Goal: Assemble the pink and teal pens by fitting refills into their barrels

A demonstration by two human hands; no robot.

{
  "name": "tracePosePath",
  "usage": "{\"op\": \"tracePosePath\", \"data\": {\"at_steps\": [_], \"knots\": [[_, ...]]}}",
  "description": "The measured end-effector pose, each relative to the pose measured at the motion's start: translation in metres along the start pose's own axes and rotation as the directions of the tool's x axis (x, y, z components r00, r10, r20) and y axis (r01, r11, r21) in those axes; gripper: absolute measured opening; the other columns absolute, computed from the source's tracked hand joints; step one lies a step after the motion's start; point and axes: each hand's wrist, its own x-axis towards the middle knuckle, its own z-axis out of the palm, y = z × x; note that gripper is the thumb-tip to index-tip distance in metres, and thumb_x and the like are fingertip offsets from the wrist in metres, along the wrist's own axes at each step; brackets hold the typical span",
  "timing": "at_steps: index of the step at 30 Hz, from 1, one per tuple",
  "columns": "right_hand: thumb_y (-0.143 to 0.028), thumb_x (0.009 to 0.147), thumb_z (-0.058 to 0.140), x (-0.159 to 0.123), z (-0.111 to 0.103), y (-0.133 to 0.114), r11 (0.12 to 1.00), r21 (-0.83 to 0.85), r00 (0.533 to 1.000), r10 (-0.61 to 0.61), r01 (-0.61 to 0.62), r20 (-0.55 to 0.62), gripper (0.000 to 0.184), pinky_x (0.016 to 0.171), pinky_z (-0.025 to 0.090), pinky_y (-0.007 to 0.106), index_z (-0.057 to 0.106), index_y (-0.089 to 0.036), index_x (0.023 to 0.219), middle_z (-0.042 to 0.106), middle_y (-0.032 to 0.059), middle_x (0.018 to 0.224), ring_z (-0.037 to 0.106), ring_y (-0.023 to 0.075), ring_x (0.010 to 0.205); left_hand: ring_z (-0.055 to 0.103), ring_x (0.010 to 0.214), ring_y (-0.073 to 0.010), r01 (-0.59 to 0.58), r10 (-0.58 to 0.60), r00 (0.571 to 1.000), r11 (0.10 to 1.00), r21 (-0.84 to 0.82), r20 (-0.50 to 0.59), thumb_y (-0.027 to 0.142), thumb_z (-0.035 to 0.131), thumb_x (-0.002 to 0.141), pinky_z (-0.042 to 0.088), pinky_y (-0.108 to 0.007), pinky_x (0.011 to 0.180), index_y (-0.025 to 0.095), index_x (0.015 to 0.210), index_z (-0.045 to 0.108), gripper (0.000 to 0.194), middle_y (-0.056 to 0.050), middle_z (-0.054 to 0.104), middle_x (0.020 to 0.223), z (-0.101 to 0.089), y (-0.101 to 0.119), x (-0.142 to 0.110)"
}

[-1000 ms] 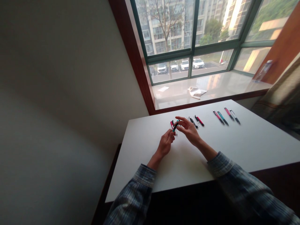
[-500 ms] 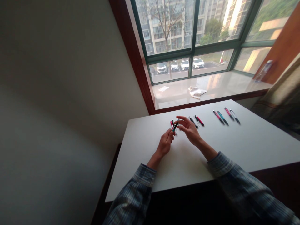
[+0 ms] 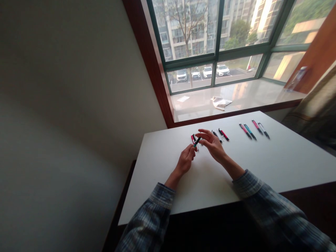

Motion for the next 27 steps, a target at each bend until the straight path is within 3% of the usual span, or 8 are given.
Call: {"op": "tracePosePath", "data": {"at_steps": [5, 12, 15, 19, 23, 27], "knots": [[-0.036, 0.081, 0.082, 0.000, 0.000, 0.001, 1.000, 0.006, 1.000, 0.027, -0.027, -0.003, 0.050, 0.089, 0.055, 0.039, 0.066, -0.024, 0.126, 0.077, 0.0056, 0.101, 0.071, 0.0220, 0.096, 0.039, 0.063, -0.0125, 0.011, -0.008, 0.999, 0.997, -0.082, 0.035, 0.063, 0.053, 0.095, 0.033, -0.025, 0.058, 0.018, 0.092, 0.059, 0.045, 0.001, 0.046, 0.072, 0.000, -0.004, 0.003], [-0.034, 0.084, 0.077, 0.002, 0.003, -0.011, 1.000, -0.002, 0.999, -0.003, 0.003, 0.053, 0.052, 0.091, 0.056, 0.040, 0.062, -0.025, 0.133, 0.077, 0.0070, 0.108, 0.070, 0.0238, 0.104, 0.039, 0.063, -0.0114, -0.005, 0.046, 0.989, 0.958, -0.285, 0.138, 0.064, 0.057, 0.094, 0.031, -0.027, 0.060, 0.015, 0.096, 0.060, 0.049, 0.000, 0.048, 0.075, 0.003, -0.004, 0.008], [-0.037, 0.081, 0.081, 0.002, 0.007, -0.019, 0.993, -0.115, 0.998, -0.036, 0.042, 0.052, 0.053, 0.088, 0.057, 0.038, 0.064, -0.025, 0.130, 0.075, 0.0067, 0.108, 0.070, 0.0241, 0.104, 0.042, 0.065, -0.0121, -0.015, 0.059, 0.989, 0.951, -0.309, 0.132, 0.063, 0.057, 0.095, 0.034, -0.029, 0.063, 0.016, 0.098, 0.061, 0.047, -0.001, 0.051, 0.079, 0.003, -0.002, 0.007], [-0.040, 0.084, 0.078, 0.003, 0.012, -0.025, 0.988, -0.149, 0.998, -0.036, 0.044, 0.051, 0.047, 0.083, 0.058, 0.038, 0.065, -0.022, 0.126, 0.076, 0.0042, 0.093, 0.072, 0.0212, 0.088, 0.042, 0.066, -0.0127, -0.039, 0.077, 0.989, 0.959, -0.280, 0.127, 0.060, 0.055, 0.097, 0.034, -0.029, 0.064, 0.015, 0.102, 0.064, 0.046, -0.001, 0.052, 0.076, 0.001, 0.002, 0.005], [-0.039, 0.088, 0.073, 0.006, 0.016, -0.038, 0.990, -0.127, 0.996, -0.053, 0.061, 0.070, 0.045, 0.083, 0.059, 0.040, 0.063, -0.021, 0.129, 0.078, 0.0079, 0.102, 0.073, 0.0226, 0.091, 0.043, 0.067, -0.0134, -0.041, 0.078, 0.988, 0.964, -0.264, 0.131, 0.059, 0.052, 0.099, 0.034, -0.029, 0.066, 0.016, 0.107, 0.068, 0.047, -0.001, 0.053, 0.076, -0.002, 0.006, 0.002], [-0.035, 0.089, 0.072, 0.009, 0.021, -0.059, 0.959, -0.241, 0.984, -0.120, 0.149, 0.133, 0.045, 0.085, 0.059, 0.041, 0.062, -0.022, 0.131, 0.078, 0.0079, 0.101, 0.073, 0.0245, 0.100, 0.046, 0.073, -0.0147, -0.035, 0.085, 0.987, 0.945, -0.326, 0.138, 0.058, 0.055, 0.098, 0.037, -0.030, 0.072, 0.015, 0.112, 0.072, 0.048, -0.004, 0.056, 0.081, -0.002, 0.008, 0.002]]}}
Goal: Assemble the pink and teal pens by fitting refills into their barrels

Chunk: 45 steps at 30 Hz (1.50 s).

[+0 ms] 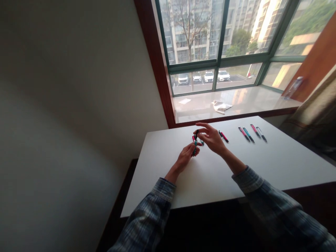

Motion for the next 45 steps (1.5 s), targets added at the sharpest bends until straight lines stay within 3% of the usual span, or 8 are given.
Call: {"op": "tracePosePath", "data": {"at_steps": [5, 10, 14, 19, 25, 31, 40, 45], "knots": [[-0.034, 0.087, 0.075, 0.016, -0.002, -0.024, 0.994, -0.060, 0.995, -0.090, 0.092, 0.031, 0.044, 0.091, 0.060, 0.044, 0.064, -0.023, 0.129, 0.078, 0.0062, 0.100, 0.074, 0.0245, 0.103, 0.053, 0.084, -0.0167, 0.001, -0.001, 1.000, 0.998, -0.056, 0.006, 0.056, 0.059, 0.096, 0.041, -0.031, 0.080, 0.017, 0.117, 0.072, 0.046, -0.006, 0.060, 0.094, -0.001, -0.001, -0.001], [-0.036, 0.089, 0.071, 0.029, -0.010, -0.035, 0.980, -0.075, 0.971, -0.192, 0.183, -0.141, 0.038, 0.089, 0.062, 0.040, 0.066, -0.023, 0.124, 0.077, 0.0048, 0.100, 0.074, 0.0216, 0.097, 0.054, 0.085, -0.0162, 0.000, 0.001, 1.000, 0.994, -0.106, 0.009, 0.053, 0.063, 0.096, 0.042, -0.031, 0.082, 0.017, 0.117, 0.072, 0.043, -0.006, 0.061, 0.092, -0.005, -0.004, -0.001], [-0.035, 0.089, 0.068, 0.011, -0.025, -0.013, 0.974, -0.222, 0.970, -0.091, 0.039, -0.226, 0.031, 0.072, 0.062, 0.034, 0.069, -0.022, 0.117, 0.075, 0.0058, 0.102, 0.074, 0.0198, 0.082, 0.054, 0.080, -0.0148, -0.028, 0.013, 0.997, 0.979, -0.204, -0.076, 0.052, 0.066, 0.094, 0.044, -0.029, 0.078, 0.018, 0.115, 0.071, 0.040, -0.004, 0.060, 0.088, -0.010, -0.002, 0.001], [-0.017, 0.086, 0.064, -0.041, -0.032, 0.036, 0.761, -0.647, 0.997, 0.077, -0.043, 0.025, 0.020, 0.071, 0.057, 0.031, 0.076, -0.020, 0.102, 0.074, 0.0073, 0.106, 0.070, 0.0148, 0.069, 0.055, 0.076, -0.0136, -0.050, 0.000, 0.983, 0.963, -0.266, -0.184, 0.050, 0.069, 0.092, 0.045, -0.028, 0.075, 0.018, 0.113, 0.069, 0.038, -0.003, 0.061, 0.084, -0.013, 0.003, 0.004], [-0.017, 0.087, 0.065, -0.067, -0.035, 0.051, 0.652, -0.758, 0.972, 0.163, 0.024, 0.171, 0.019, 0.072, 0.054, 0.031, 0.077, -0.019, 0.102, 0.073, 0.0077, 0.099, 0.066, 0.0160, 0.069, 0.055, 0.075, -0.0132, -0.042, -0.005, 0.981, 0.971, -0.235, -0.193, 0.052, 0.069, 0.091, 0.045, -0.028, 0.073, 0.017, 0.114, 0.068, 0.041, -0.003, 0.060, 0.083, -0.014, 0.004, 0.002], [-0.023, 0.084, 0.073, -0.068, -0.057, 0.045, 0.795, -0.606, 0.911, 0.228, 0.030, 0.344, 0.033, 0.074, 0.059, 0.034, 0.075, -0.026, 0.116, 0.075, 0.0054, 0.100, 0.070, 0.0209, 0.078, 0.053, 0.072, -0.0128, -0.039, -0.007, 0.977, 0.977, -0.209, -0.212, 0.055, 0.068, 0.091, 0.044, -0.028, 0.070, 0.016, 0.113, 0.067, 0.045, -0.002, 0.060, 0.081, -0.016, 0.004, 0.002], [-0.027, 0.081, 0.082, -0.058, -0.027, 0.061, 0.752, -0.647, 0.978, 0.011, 0.129, 0.208, 0.084, 0.091, 0.057, 0.049, 0.043, -0.028, 0.155, 0.075, 0.0106, 0.118, 0.069, 0.0308, 0.106, 0.054, 0.073, -0.0125, -0.017, -0.020, 0.978, 0.985, -0.174, -0.206, 0.056, 0.068, 0.090, 0.044, -0.028, 0.071, 0.017, 0.113, 0.067, 0.045, -0.002, 0.060, 0.081, -0.017, 0.003, 0.002], [-0.023, 0.080, 0.082, -0.062, -0.020, 0.066, 0.741, -0.660, 0.982, 0.001, 0.126, 0.189, 0.102, 0.097, 0.054, 0.052, 0.024, -0.029, 0.164, 0.076, 0.0101, 0.119, 0.065, 0.0332, 0.117, 0.053, 0.072, -0.0126, -0.010, -0.031, 0.975, 0.983, -0.184, -0.219, 0.055, 0.068, 0.091, 0.044, -0.028, 0.071, 0.015, 0.113, 0.067, 0.046, -0.002, 0.059, 0.080, -0.017, 0.001, 0.003]]}}
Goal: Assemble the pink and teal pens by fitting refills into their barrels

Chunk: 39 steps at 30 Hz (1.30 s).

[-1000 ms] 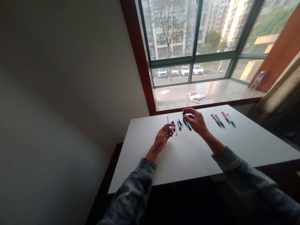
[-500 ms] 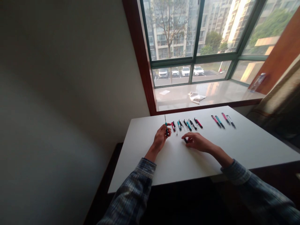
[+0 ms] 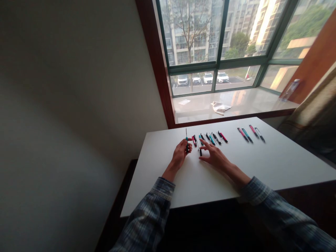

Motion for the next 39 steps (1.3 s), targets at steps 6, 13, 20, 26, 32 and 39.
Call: {"op": "tracePosePath", "data": {"at_steps": [6, 13, 20, 26, 32, 39], "knots": [[-0.023, 0.080, 0.081, -0.004, 0.002, 0.006, 0.998, 0.044, 0.998, 0.041, -0.043, 0.038, 0.092, 0.100, 0.052, 0.050, 0.035, -0.031, 0.160, 0.074, 0.0087, 0.123, 0.065, 0.0317, 0.116, 0.054, 0.073, -0.0128, 0.009, -0.009, 1.000, 1.000, 0.005, 0.027, 0.053, 0.066, 0.093, 0.044, -0.028, 0.072, 0.016, 0.115, 0.067, 0.043, -0.002, 0.060, 0.082, 0.000, -0.001, 0.000], [-0.025, 0.081, 0.080, -0.004, 0.000, 0.006, 0.992, 0.123, 0.998, 0.021, -0.014, -0.052, 0.064, 0.095, 0.055, 0.047, 0.060, -0.028, 0.141, 0.076, 0.0078, 0.113, 0.069, 0.0281, 0.106, 0.053, 0.073, -0.0131, 0.015, -0.016, 0.999, 1.000, 0.023, 0.036, 0.054, 0.066, 0.092, 0.044, -0.028, 0.073, 0.017, 0.112, 0.068, 0.042, -0.002, 0.059, 0.081, 0.001, 0.000, -0.001], [-0.051, 0.087, 0.074, 0.021, 0.002, -0.020, 0.880, 0.458, 0.949, 0.243, -0.130, -0.199, 0.038, 0.077, 0.059, 0.039, 0.077, -0.021, 0.110, 0.079, 0.0083, 0.095, 0.073, 0.0236, 0.083, 0.051, 0.072, -0.0126, -0.020, 0.010, 0.994, 0.996, 0.090, 0.110, 0.057, 0.066, 0.092, 0.042, -0.028, 0.072, 0.018, 0.104, 0.066, 0.041, -0.001, 0.057, 0.080, 0.007, -0.001, -0.003], [-0.052, 0.081, 0.079, 0.034, 0.015, -0.031, 0.768, 0.626, 0.932, 0.314, -0.137, -0.181, 0.039, 0.082, 0.060, 0.038, 0.080, -0.019, 0.101, 0.081, 0.0095, 0.099, 0.075, 0.0251, 0.088, 0.049, 0.069, -0.0135, -0.096, 0.033, 0.977, 0.950, 0.298, 0.210, 0.062, 0.063, 0.091, 0.040, -0.029, 0.069, 0.016, 0.100, 0.067, 0.047, -0.001, 0.056, 0.076, 0.008, 0.001, -0.004], [-0.053, 0.083, 0.077, 0.035, 0.012, -0.032, 0.727, 0.674, 0.921, 0.341, -0.133, -0.186, 0.036, 0.079, 0.059, 0.036, 0.079, -0.019, 0.094, 0.079, 0.0065, 0.086, 0.073, 0.0218, 0.080, 0.045, 0.065, -0.0127, -0.129, 0.053, 0.974, 0.930, 0.345, 0.220, 0.059, 0.063, 0.092, 0.037, -0.028, 0.064, 0.016, 0.098, 0.065, 0.043, 0.001, 0.052, 0.072, 0.007, -0.003, -0.003], [-0.049, 0.084, 0.076, 0.040, -0.008, -0.038, 0.669, 0.742, 0.852, 0.417, -0.052, -0.317, 0.031, 0.078, 0.059, 0.035, 0.072, -0.019, 0.093, 0.076, 0.0066, 0.092, 0.072, 0.0207, 0.085, 0.040, 0.063, -0.0103, -0.041, -0.008, 0.989, 0.945, 0.324, 0.148, 0.055, 0.066, 0.089, 0.031, -0.025, 0.059, 0.017, 0.096, 0.066, 0.039, 0.003, 0.047, 0.073, 0.003, -0.004, -0.001]]}}
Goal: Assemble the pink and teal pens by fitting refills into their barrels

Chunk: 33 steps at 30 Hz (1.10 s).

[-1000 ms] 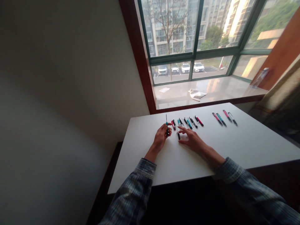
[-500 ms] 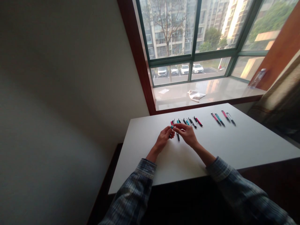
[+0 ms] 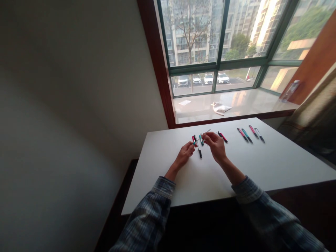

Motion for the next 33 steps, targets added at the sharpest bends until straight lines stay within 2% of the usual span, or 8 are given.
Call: {"op": "tracePosePath", "data": {"at_steps": [3, 9, 16, 22, 24, 27, 30, 33], "knots": [[-0.048, 0.087, 0.073, -0.001, -0.009, -0.004, 1.000, 0.004, 0.997, -0.016, 0.016, -0.078, 0.031, 0.080, 0.060, 0.037, 0.070, -0.020, 0.098, 0.076, 0.0073, 0.094, 0.073, 0.0214, 0.087, 0.037, 0.061, -0.0092, 0.026, -0.025, 0.994, 1.000, 0.013, -0.105, 0.052, 0.072, 0.084, 0.031, -0.025, 0.059, 0.017, 0.093, 0.067, 0.037, 0.004, 0.047, 0.072, -0.002, 0.003, 0.001], [-0.045, 0.086, 0.073, -0.026, -0.013, 0.008, 0.947, -0.320, 0.986, 0.038, 0.017, 0.164, 0.026, 0.080, 0.062, 0.040, 0.077, -0.020, 0.093, 0.079, 0.0081, 0.092, 0.074, 0.0246, 0.084, 0.038, 0.060, -0.0089, 0.025, -0.023, 0.989, 1.000, 0.011, -0.149, 0.055, 0.079, 0.079, 0.033, -0.025, 0.060, 0.016, 0.103, 0.075, 0.046, 0.002, 0.054, 0.071, -0.002, 0.009, -0.001], [-0.036, 0.088, 0.068, -0.042, 0.000, 0.012, 0.915, -0.390, 0.960, 0.015, 0.099, 0.279, 0.020, 0.078, 0.061, 0.036, 0.078, -0.021, 0.095, 0.078, 0.0050, 0.083, 0.073, 0.0209, 0.076, 0.050, 0.066, -0.0107, 0.022, -0.020, 0.987, 1.000, 0.011, -0.157, 0.055, 0.084, 0.073, 0.040, -0.025, 0.064, 0.015, 0.090, 0.077, 0.043, -0.003, 0.066, 0.079, -0.001, 0.005, -0.001], [-0.034, 0.088, 0.065, -0.045, -0.016, 0.012, 0.880, -0.468, 0.969, 0.041, 0.079, 0.242, 0.020, 0.075, 0.057, 0.033, 0.074, -0.020, 0.100, 0.075, 0.0024, 0.078, 0.070, 0.0183, 0.071, 0.042, 0.056, -0.0103, 0.054, 0.011, 0.934, 0.984, 0.170, -0.358, 0.056, 0.077, 0.077, 0.035, -0.025, 0.058, 0.015, 0.089, 0.076, 0.043, 0.003, 0.057, 0.063, -0.009, 0.000, 0.002], [-0.032, 0.087, 0.064, -0.049, -0.026, 0.013, 0.853, -0.520, 0.982, 0.050, 0.054, 0.185, 0.020, 0.072, 0.056, 0.032, 0.071, -0.021, 0.102, 0.074, 0.0015, 0.076, 0.069, 0.0181, 0.068, 0.047, 0.057, -0.0124, 0.090, 0.069, 0.931, 0.908, 0.409, -0.358, 0.052, 0.074, 0.081, 0.036, -0.026, 0.060, 0.016, 0.084, 0.076, 0.036, 0.001, 0.060, 0.063, -0.009, 0.000, 0.000], [-0.029, 0.086, 0.064, -0.059, -0.038, 0.011, 0.790, -0.609, 0.986, 0.045, 0.063, 0.161, 0.015, 0.070, 0.052, 0.031, 0.069, -0.022, 0.097, 0.072, 0.0006, 0.075, 0.067, 0.0179, 0.067, 0.056, 0.063, -0.0169, 0.113, 0.110, 0.964, 0.648, 0.753, -0.240, 0.046, 0.071, 0.084, 0.037, -0.029, 0.064, 0.020, 0.080, 0.077, 0.027, -0.002, 0.068, 0.067, -0.002, 0.000, -0.005], [-0.026, 0.085, 0.062, -0.070, -0.046, 0.009, 0.735, -0.672, 0.979, 0.060, 0.090, 0.197, 0.012, 0.068, 0.048, 0.030, 0.069, -0.023, 0.094, 0.071, -0.0005, 0.073, 0.065, 0.0173, 0.066, 0.063, 0.069, -0.0215, 0.130, 0.066, 0.982, 0.457, 0.880, -0.180, 0.047, 0.067, 0.087, 0.039, -0.030, 0.066, 0.023, 0.082, 0.078, 0.027, -0.006, 0.074, 0.076, 0.006, -0.001, -0.007], [-0.024, 0.085, 0.061, -0.073, -0.047, 0.009, 0.690, -0.717, 0.973, 0.083, 0.101, 0.217, 0.011, 0.066, 0.045, 0.029, 0.069, -0.023, 0.093, 0.070, -0.0007, 0.072, 0.064, 0.0171, 0.065, 0.068, 0.075, -0.0247, 0.157, 0.043, 0.982, 0.370, 0.916, -0.185, 0.048, 0.065, 0.089, 0.041, -0.031, 0.068, 0.024, 0.088, 0.079, 0.028, -0.008, 0.077, 0.084, 0.011, -0.002, -0.005]]}}
